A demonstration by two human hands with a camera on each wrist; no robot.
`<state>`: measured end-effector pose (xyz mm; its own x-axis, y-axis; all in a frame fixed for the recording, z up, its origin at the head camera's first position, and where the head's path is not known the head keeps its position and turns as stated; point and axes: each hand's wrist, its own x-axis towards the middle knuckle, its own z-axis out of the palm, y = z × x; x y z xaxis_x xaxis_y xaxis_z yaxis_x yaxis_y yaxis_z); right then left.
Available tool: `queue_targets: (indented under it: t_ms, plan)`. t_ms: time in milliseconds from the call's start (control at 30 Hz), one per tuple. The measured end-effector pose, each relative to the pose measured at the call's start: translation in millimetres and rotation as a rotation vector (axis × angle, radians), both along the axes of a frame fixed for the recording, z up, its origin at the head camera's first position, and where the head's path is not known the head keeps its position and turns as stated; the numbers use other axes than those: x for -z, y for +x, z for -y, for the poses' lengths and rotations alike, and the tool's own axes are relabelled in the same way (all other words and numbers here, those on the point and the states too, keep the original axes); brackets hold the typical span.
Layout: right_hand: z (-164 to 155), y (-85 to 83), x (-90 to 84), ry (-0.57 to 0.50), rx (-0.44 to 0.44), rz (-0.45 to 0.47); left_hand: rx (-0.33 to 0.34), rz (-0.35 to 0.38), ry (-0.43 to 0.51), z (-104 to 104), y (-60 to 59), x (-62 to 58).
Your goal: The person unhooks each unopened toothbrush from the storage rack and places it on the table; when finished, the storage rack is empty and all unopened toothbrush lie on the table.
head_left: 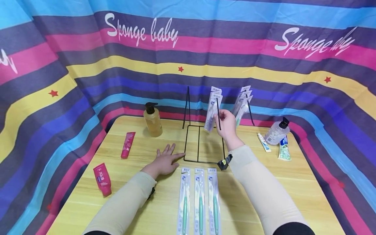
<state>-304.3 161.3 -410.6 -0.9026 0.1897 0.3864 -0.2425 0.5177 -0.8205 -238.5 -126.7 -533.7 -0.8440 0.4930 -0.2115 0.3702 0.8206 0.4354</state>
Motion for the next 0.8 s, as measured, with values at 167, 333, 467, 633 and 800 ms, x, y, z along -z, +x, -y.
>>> queue_targets:
  t_ms: [167, 333, 467, 633, 800]
  plan:
    - [-1.0, 4.1, 3.0, -0.038, 0.004, -0.015, 0.005, -0.002, -0.002, -1.1, 0.5, -1.3]
    - [-1.6, 10.8, 5.7, -0.122, 0.010, -0.044, 0.005, 0.000, 0.000, -1.8, 0.1, 0.4]
    - [-5.8, 23.4, 8.1, -0.223, 0.001, -0.034, 0.008, -0.007, -0.003, -2.2, 0.0, 3.6]
    - [-20.5, 53.9, 15.9, -0.359, -0.087, 0.103, 0.017, -0.013, 0.012, -2.2, 0.7, 2.5]
    - [-43.0, 89.5, 32.5, -0.398, -0.185, 0.276, 0.013, -0.012, -0.007, -1.1, 0.3, 2.5]
